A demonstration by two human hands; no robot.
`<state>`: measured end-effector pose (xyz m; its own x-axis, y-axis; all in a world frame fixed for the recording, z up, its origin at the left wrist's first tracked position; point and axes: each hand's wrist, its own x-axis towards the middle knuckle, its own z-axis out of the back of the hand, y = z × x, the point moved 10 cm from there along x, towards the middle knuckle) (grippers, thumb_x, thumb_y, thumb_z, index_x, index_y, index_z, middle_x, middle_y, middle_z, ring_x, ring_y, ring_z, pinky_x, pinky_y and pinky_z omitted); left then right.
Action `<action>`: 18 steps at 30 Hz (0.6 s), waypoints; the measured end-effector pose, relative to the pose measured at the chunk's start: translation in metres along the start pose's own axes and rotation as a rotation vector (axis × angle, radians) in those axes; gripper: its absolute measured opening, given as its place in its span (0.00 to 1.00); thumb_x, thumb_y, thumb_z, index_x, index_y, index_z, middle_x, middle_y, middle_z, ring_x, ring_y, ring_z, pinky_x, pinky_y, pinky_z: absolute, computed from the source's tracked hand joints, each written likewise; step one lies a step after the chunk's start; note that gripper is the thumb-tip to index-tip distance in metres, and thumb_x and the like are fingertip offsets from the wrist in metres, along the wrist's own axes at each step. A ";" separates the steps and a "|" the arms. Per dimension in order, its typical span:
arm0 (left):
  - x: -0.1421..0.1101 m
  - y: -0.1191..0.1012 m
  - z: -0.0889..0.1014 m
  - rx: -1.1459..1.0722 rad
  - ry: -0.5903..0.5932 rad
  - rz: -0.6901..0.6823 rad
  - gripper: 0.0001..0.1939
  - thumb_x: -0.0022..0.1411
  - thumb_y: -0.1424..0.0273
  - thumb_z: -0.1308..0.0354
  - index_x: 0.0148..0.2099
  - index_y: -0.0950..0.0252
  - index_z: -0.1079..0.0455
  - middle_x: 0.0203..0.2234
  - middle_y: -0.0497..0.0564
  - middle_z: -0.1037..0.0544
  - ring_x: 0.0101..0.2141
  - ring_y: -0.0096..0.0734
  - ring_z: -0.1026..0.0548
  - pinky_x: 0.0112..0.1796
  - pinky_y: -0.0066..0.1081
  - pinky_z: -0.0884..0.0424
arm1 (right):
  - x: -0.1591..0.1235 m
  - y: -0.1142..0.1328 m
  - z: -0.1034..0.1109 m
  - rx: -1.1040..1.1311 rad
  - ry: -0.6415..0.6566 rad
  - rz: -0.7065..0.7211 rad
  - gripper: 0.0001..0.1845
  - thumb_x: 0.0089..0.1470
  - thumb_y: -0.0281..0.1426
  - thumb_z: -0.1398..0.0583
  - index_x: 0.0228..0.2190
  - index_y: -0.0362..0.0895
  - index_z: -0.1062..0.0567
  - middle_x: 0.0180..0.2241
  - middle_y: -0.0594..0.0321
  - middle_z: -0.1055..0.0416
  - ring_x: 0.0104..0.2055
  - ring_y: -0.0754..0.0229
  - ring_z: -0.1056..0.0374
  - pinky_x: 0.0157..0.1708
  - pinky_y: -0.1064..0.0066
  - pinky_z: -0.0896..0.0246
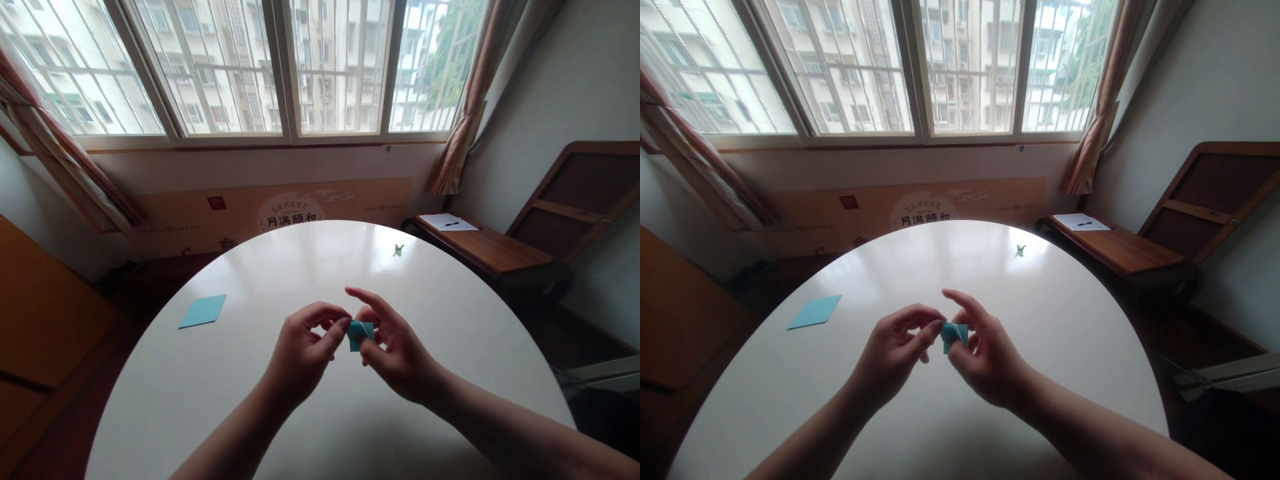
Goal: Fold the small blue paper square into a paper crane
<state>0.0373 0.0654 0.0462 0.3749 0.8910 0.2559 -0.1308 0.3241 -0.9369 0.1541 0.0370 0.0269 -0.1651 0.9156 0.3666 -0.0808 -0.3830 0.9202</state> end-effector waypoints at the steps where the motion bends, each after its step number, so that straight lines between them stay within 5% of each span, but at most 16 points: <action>1: 0.001 0.003 0.000 -0.031 0.005 0.019 0.11 0.62 0.63 0.37 0.37 0.67 0.23 0.26 0.51 0.23 0.24 0.29 0.28 0.20 0.25 0.29 | 0.000 -0.002 0.000 0.031 0.005 -0.026 0.36 0.53 0.21 0.44 0.62 0.54 0.37 0.32 0.68 0.36 0.27 0.68 0.40 0.24 0.77 0.37; 6: 0.005 0.013 0.001 -0.084 -0.016 0.082 0.12 0.62 0.62 0.37 0.37 0.68 0.24 0.24 0.50 0.24 0.24 0.28 0.28 0.19 0.23 0.29 | -0.001 -0.016 0.001 0.194 0.021 -0.154 0.36 0.52 0.22 0.44 0.62 0.53 0.37 0.33 0.67 0.37 0.29 0.67 0.39 0.24 0.75 0.33; 13: 0.002 0.011 -0.004 -0.074 0.019 0.068 0.14 0.59 0.65 0.33 0.46 0.65 0.25 0.37 0.54 0.20 0.32 0.34 0.24 0.20 0.24 0.26 | 0.001 -0.024 0.000 0.255 0.045 -0.186 0.35 0.53 0.24 0.42 0.61 0.54 0.36 0.34 0.66 0.36 0.30 0.65 0.36 0.24 0.75 0.31; 18: 0.000 0.015 -0.005 -0.115 0.032 0.120 0.10 0.60 0.66 0.35 0.41 0.67 0.25 0.30 0.53 0.20 0.30 0.33 0.24 0.21 0.23 0.27 | 0.000 -0.022 -0.001 0.207 0.038 -0.182 0.36 0.52 0.22 0.43 0.61 0.53 0.36 0.33 0.67 0.35 0.28 0.67 0.37 0.23 0.76 0.32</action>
<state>0.0405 0.0688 0.0308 0.3925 0.9098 0.1346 -0.0708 0.1758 -0.9819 0.1551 0.0451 0.0061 -0.2038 0.9603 0.1906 0.0895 -0.1756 0.9804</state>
